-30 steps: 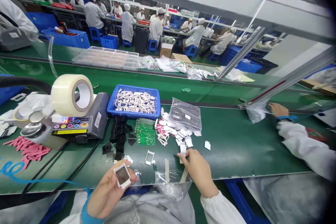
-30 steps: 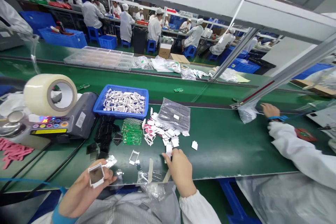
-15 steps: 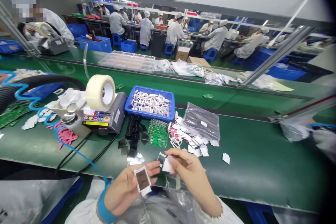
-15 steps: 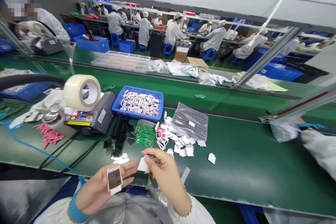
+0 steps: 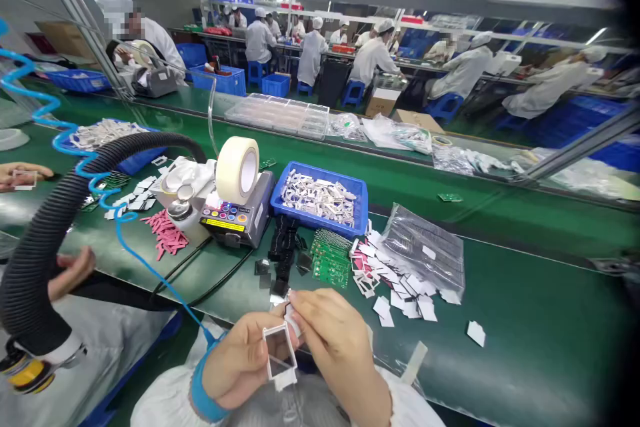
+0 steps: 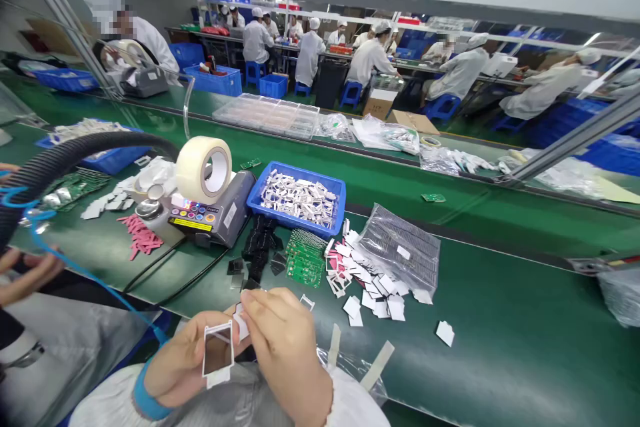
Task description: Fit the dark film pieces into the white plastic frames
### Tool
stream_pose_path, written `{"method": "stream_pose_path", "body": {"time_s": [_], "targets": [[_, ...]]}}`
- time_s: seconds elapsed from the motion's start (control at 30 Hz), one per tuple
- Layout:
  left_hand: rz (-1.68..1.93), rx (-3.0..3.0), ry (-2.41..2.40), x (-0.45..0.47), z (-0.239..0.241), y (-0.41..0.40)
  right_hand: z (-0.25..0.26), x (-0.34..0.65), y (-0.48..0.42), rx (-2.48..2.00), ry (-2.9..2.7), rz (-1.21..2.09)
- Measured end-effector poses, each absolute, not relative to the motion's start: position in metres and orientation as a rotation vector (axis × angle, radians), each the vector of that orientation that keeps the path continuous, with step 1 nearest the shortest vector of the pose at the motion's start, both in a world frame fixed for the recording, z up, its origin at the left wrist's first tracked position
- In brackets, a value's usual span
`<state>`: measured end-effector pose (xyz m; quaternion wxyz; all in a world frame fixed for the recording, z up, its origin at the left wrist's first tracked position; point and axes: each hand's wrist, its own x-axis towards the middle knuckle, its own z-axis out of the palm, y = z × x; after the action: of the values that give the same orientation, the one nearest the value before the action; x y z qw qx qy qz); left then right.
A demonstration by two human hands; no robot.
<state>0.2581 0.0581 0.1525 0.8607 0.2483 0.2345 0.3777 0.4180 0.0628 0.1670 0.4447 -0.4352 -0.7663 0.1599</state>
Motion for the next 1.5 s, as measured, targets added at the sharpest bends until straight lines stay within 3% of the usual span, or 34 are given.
{"method": "stream_pose_path", "body": {"time_s": [0.3,0.47,0.6,0.67,0.83,1.0,1.13,1.37,1.5], "targets": [[0.844,0.522,0.497,0.254,0.148,0.067,0.164,0.419,0.049,-1.224,-1.735,0.505],[0.893,0.579,0.491,0.242,0.137,0.07,0.122,0.432,0.041,-1.594,-1.877,0.807],[0.813,0.699,0.523,0.243,0.136,0.065,0.098,0.434,0.041,-1.711,-1.922,0.791],[0.784,0.771,0.501,0.247,0.138,0.063,0.106,0.434,0.042,-1.581,-1.709,0.965],[0.701,0.841,0.374,0.263,0.148,0.067,0.139,0.43,0.045,-0.847,-0.82,1.848],[0.692,0.831,0.313,0.269,0.149,0.07,0.135,0.426,0.046,-0.619,-0.498,2.029],[0.702,0.764,0.329,0.265,0.151,0.072,0.144,0.441,0.047,-0.682,-0.711,1.832],[0.533,0.457,0.279,0.267,0.144,0.07,0.196,0.466,0.062,-0.607,-2.042,0.679],[0.515,0.411,0.296,0.275,0.142,0.066,0.202,0.458,0.068,-0.497,-2.203,0.495]]}}
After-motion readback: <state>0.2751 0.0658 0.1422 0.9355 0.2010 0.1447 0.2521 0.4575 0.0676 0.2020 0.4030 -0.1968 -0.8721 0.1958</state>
